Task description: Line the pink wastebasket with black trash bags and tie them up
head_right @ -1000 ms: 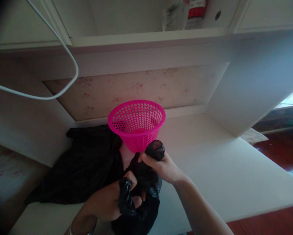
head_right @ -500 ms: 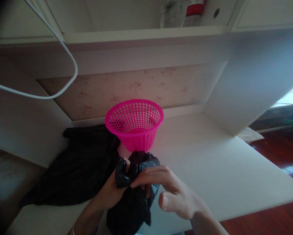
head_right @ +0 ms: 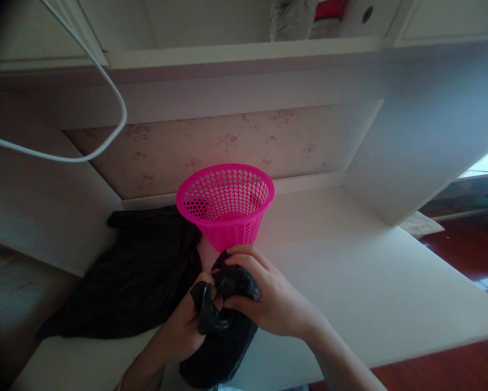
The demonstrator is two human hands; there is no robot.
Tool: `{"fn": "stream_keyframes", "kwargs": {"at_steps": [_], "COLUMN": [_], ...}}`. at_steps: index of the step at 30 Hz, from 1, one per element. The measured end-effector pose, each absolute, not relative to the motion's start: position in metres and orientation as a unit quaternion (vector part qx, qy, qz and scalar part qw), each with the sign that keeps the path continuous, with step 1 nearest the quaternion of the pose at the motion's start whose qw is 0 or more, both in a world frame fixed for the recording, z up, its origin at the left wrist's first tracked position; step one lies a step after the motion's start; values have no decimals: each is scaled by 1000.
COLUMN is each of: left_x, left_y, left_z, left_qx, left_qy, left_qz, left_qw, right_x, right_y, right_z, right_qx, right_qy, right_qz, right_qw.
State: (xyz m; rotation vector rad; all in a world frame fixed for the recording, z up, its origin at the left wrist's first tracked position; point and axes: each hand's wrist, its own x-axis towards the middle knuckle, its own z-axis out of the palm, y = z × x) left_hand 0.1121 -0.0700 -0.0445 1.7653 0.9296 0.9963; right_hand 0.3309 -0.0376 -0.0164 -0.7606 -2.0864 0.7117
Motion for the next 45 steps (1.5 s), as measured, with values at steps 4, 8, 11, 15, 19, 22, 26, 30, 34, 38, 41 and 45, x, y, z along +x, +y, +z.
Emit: {"fn": "stream_keyframes", "kwargs": {"at_steps": [4,8,11,15,19,22,26,30,34,38,41,45], "left_x": [112,118,125,130,132,133,130,127,130,133,129,115], "left_y": [-70,-71,-74,-81,-84,-82,-81,-83,-85,-84,-82,-81], "left_z": [-36,-35,-41,-51,-51,-48,-46,-50,-60,-62,-55,-45], "left_qx": [758,769,766,753,766,787,804,795,794,829,841,860], "left_qy": [349,363,389,423,421,412,418,443,443,381,366,338], "left_qz": [380,392,404,440,427,412,404,408,414,408,398,376], "left_qw": [399,350,315,245,232,206,127,78,39,22,5,-65], "right_x": [333,325,318,312,311,313,322,329,324,316,317,320], "right_y": [-34,-38,-40,-39,-40,-44,-53,-58,-57,-52,-50,-48], "right_z": [-11,-22,-37,-47,-42,-37,-36,-39,-37,-30,-29,-34], "right_qx": [-301,-341,-366,-417,-397,-411,-420,-360,-284,-276,-314,-360], "right_qy": [-844,-859,-848,-823,-808,-771,-707,-607,-411,-334,-330,-330], "right_qz": [309,196,74,-1,47,167,348,516,632,659,704,655], "right_qw": [319,329,377,385,432,457,449,485,593,615,545,576]}}
